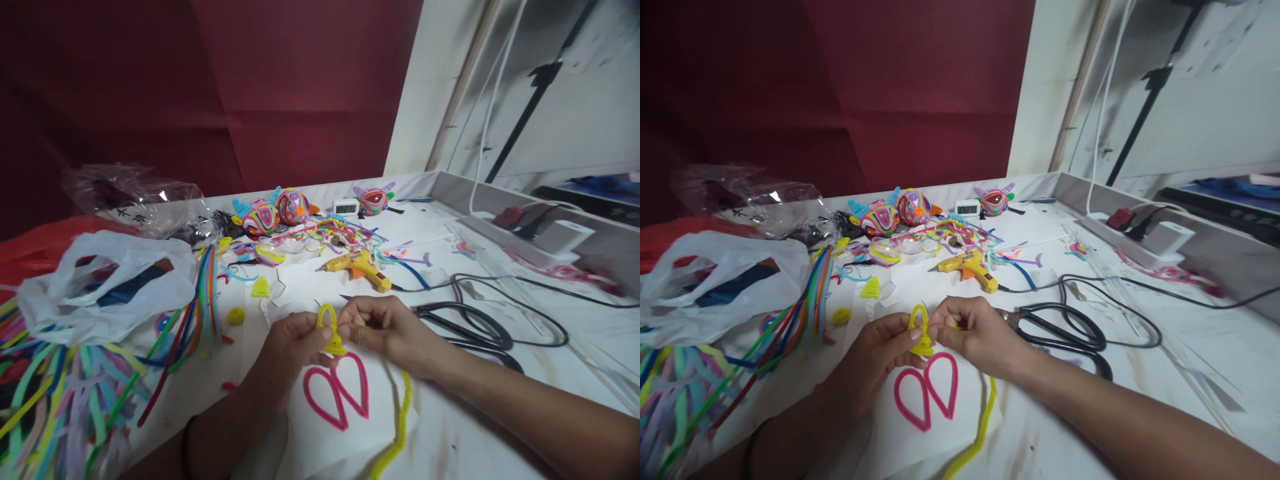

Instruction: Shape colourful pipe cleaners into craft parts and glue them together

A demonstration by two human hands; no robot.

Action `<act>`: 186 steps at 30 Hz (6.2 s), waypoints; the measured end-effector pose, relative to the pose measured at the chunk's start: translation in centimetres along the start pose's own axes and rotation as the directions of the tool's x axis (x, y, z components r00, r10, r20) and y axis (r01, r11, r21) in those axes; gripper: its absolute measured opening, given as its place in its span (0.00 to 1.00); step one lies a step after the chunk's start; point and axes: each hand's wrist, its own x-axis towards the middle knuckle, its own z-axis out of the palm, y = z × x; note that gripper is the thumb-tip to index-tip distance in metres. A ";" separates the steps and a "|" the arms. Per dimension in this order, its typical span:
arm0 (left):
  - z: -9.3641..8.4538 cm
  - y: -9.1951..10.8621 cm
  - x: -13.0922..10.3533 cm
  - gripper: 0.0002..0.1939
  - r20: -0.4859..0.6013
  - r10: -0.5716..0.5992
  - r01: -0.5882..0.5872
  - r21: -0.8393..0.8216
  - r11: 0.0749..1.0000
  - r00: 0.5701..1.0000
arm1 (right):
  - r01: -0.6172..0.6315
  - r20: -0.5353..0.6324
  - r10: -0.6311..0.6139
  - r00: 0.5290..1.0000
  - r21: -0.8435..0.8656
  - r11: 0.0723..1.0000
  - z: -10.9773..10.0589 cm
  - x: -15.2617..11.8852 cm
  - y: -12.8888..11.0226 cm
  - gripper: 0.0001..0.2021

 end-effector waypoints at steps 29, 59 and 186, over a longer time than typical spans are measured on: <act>-0.1 0.2 -0.2 0.09 0.041 -0.007 0.010 -0.068 0.998 0.999 | 0.006 0.065 -0.017 0.998 0.167 0.986 0.0 0.0 -0.4 0.17; -1.0 -0.6 0.0 0.10 0.368 -0.078 0.144 -0.156 0.977 0.926 | 0.154 0.092 -0.166 0.982 0.126 0.980 -0.3 -0.5 -0.4 0.09; 1.2 12.4 1.5 0.07 -0.192 0.847 -0.627 0.595 0.502 0.495 | 0.428 -0.368 -0.329 0.870 0.231 0.874 -0.5 6.6 -10.2 0.07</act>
